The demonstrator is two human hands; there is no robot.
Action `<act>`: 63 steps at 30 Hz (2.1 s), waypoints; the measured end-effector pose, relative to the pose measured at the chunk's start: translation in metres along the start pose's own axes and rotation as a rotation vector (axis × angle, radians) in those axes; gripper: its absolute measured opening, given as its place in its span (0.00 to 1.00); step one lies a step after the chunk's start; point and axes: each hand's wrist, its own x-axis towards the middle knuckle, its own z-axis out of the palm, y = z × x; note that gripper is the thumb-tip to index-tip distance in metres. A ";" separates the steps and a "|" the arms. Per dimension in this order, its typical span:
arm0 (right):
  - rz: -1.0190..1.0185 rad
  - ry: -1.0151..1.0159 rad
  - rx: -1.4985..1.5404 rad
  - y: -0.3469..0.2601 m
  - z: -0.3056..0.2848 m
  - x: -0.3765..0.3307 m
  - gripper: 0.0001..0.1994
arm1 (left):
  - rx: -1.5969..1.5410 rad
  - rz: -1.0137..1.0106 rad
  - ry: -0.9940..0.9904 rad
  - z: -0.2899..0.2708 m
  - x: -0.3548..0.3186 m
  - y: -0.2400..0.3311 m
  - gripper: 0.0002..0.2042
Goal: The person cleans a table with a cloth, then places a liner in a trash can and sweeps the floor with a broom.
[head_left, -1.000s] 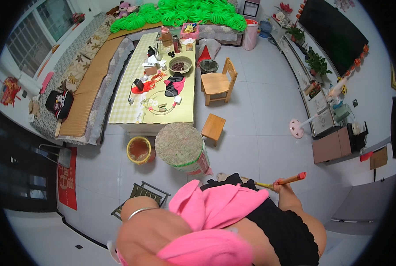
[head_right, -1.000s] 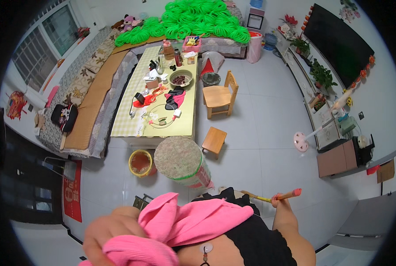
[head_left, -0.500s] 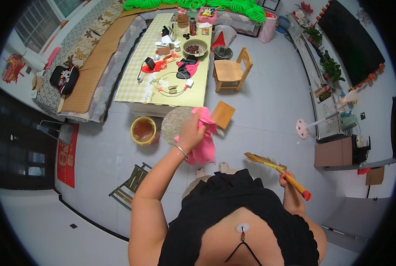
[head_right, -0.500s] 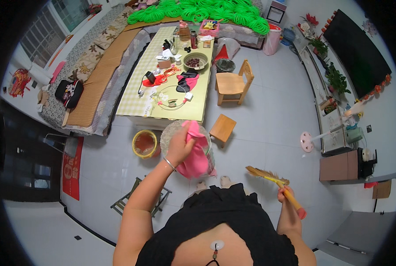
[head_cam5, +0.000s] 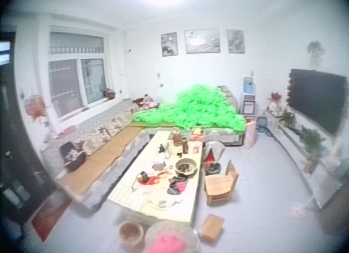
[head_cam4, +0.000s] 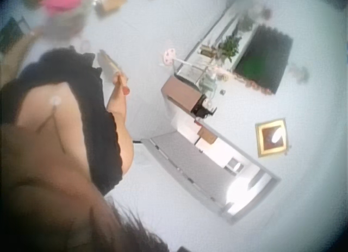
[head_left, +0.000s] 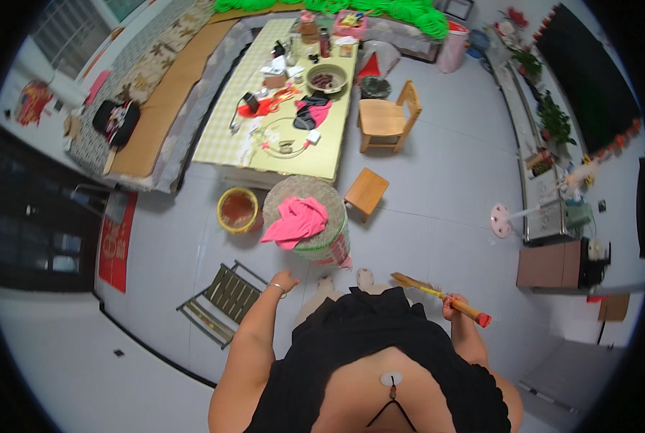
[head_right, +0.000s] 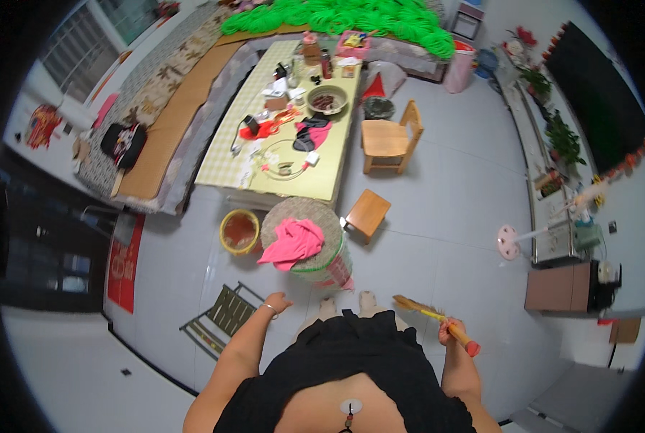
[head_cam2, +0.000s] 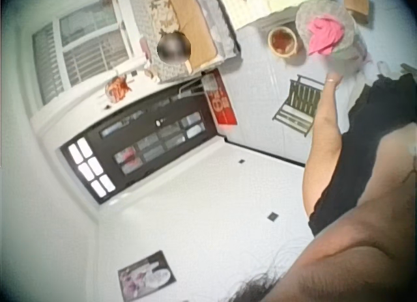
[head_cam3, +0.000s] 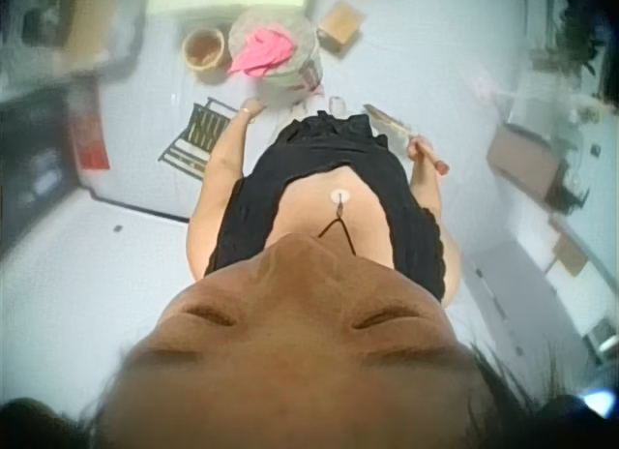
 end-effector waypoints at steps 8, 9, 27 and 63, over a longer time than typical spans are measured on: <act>-0.058 -0.337 -0.078 -0.042 -0.001 0.104 0.04 | -0.921 -0.503 0.044 0.074 -0.128 -0.037 0.13; 0.021 -0.238 -0.059 -0.040 0.022 0.100 0.04 | -1.143 -0.573 0.113 0.089 -0.149 -0.047 0.09; -0.390 -0.047 0.331 -0.059 -0.154 -0.102 0.05 | -0.725 -0.443 0.004 0.012 0.023 -0.030 0.07; -0.364 0.116 1.272 -0.233 -0.799 -0.161 0.05 | 1.538 0.723 -0.579 0.495 0.060 0.914 0.20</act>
